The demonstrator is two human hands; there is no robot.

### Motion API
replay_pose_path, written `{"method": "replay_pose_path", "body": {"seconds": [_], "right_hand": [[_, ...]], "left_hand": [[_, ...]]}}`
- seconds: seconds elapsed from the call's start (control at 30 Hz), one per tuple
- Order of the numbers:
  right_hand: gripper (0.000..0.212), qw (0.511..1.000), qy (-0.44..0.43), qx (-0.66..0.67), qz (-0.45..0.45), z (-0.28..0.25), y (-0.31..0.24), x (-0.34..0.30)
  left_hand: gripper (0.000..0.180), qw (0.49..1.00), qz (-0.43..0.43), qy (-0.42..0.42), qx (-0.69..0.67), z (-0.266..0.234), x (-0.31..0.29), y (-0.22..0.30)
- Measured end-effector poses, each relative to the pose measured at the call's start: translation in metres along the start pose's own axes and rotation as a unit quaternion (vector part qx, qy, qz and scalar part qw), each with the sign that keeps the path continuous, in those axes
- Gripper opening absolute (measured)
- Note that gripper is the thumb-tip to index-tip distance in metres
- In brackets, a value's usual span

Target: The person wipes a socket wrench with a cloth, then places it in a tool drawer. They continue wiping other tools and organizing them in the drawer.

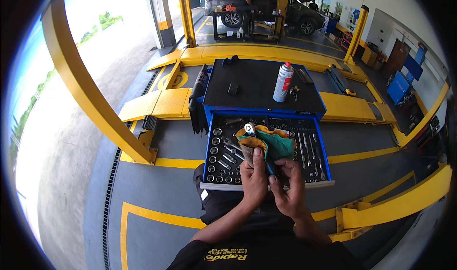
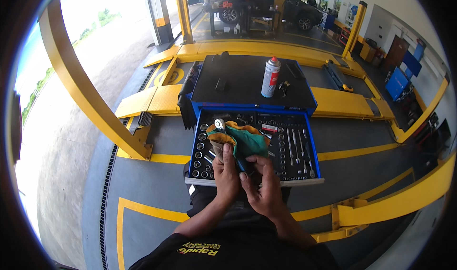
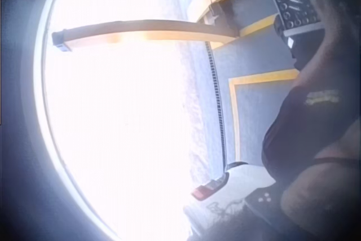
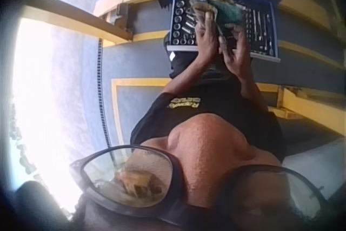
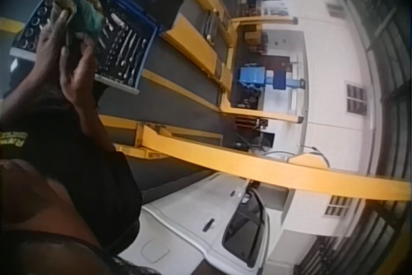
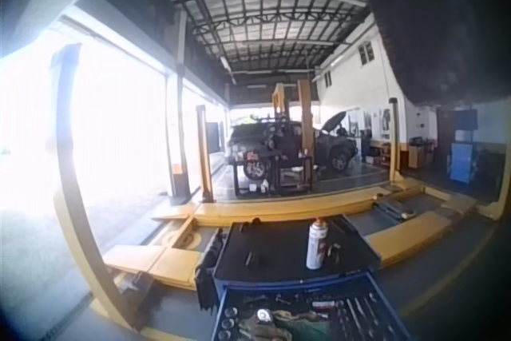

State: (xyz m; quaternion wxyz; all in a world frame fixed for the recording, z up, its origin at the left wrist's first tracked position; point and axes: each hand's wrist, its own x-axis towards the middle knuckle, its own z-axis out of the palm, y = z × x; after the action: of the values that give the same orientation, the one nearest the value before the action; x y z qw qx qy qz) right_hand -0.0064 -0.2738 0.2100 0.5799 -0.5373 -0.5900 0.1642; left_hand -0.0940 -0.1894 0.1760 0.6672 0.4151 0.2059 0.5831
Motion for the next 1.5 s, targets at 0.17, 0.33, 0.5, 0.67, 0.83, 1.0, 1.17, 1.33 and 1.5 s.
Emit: {"method": "replay_pose_path", "body": {"seconds": [0.17,0.33,0.5,0.67,0.83,1.0,1.17,1.33,1.5], "right_hand": [[0.032,0.999,0.034,0.037,0.014,-0.007,0.02,0.001],[0.026,0.986,-0.021,0.037,0.16,-0.022,0.004,-0.005],[0.032,0.979,0.042,0.111,0.165,-0.026,0.008,0.015],[0.035,0.968,0.062,0.18,0.167,-0.028,0.012,0.015],[0.03,0.975,0.043,0.127,0.178,-0.028,0.024,0.009],[0.015,0.998,0.007,-0.041,0.035,-0.014,0.054,-0.009],[0.03,0.98,-0.061,0.026,0.187,-0.039,0.067,-0.009],[0.039,0.963,0.113,-0.031,0.243,-0.104,0.172,0.035],[0.032,0.898,0.235,0.043,0.37,-0.163,0.284,0.09]], "left_hand": [[0.067,0.985,-0.059,-0.125,-0.104,0.004,-0.008,0.009],[0.102,0.905,-0.088,-0.196,-0.368,0.007,0.031,0.032],[0.085,0.866,-0.15,-0.153,-0.452,0.003,0.04,0.013],[0.065,0.889,-0.18,-0.035,-0.42,-0.02,0.053,-0.01],[0.062,0.942,-0.136,-0.142,-0.271,0.0,0.047,-0.01],[0.038,0.988,-0.042,-0.146,0.007,0.012,0.024,-0.019],[0.028,0.912,-0.035,-0.16,0.377,-0.07,0.059,-0.038],[0.044,0.942,-0.224,-0.065,-0.243,-0.168,0.084,-0.086],[0.051,0.896,-0.276,0.006,-0.347,-0.189,0.061,-0.122]]}}
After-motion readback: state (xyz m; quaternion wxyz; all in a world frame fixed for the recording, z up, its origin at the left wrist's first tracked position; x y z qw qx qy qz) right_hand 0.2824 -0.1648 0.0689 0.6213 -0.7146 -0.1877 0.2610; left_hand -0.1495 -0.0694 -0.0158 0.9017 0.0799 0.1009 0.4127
